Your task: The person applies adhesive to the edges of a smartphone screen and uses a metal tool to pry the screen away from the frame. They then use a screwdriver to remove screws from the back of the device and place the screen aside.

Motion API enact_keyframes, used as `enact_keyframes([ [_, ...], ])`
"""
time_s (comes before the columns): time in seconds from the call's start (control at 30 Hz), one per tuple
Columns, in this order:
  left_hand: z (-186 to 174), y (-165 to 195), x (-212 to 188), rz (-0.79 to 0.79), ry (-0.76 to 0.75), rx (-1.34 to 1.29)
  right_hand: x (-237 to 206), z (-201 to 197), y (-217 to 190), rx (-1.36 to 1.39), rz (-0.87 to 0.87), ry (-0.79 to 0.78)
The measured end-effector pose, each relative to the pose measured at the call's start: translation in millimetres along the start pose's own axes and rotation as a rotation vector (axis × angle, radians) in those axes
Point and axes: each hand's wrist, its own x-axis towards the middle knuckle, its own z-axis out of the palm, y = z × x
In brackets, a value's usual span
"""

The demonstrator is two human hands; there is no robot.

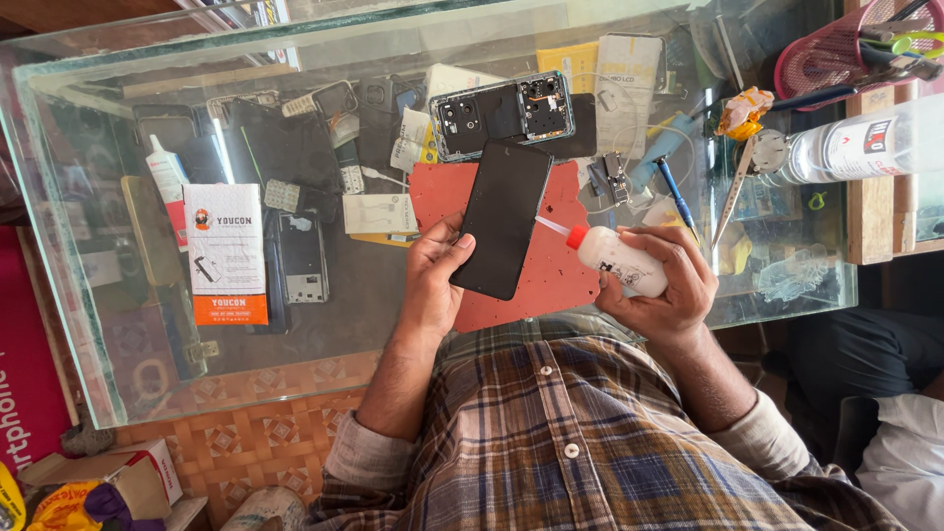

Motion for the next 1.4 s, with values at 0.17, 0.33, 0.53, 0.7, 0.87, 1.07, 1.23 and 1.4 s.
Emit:
enact_keyframes([
  [0.17,-2,0,-1,0.036,-0.009,0.087,-6,-1,13,-0.013,0.070,0.005],
  [0.33,-3,16,-2,0.179,0.040,0.422,-20,2,48,0.269,0.311,0.111],
  [0.53,12,51,-5,0.313,0.162,0.633,-39,-19,103,0.242,0.451,0.317],
  [0.7,32,74,-3,0.402,0.101,0.755,-53,-40,132,0.039,0.405,0.377],
  [0.87,54,87,0,0.501,-0.008,1.079,-61,-47,147,-0.110,0.498,0.359],
  [1.07,76,83,8,0.690,-0.098,1.232,-66,-45,148,-0.122,0.527,0.378],
  [1.23,81,67,16,0.660,-0.067,1.189,-59,-46,132,-0.394,0.429,0.486],
  [1.4,76,58,16,0.548,-0.099,0.975,-45,-47,107,-0.403,0.547,0.060],
])
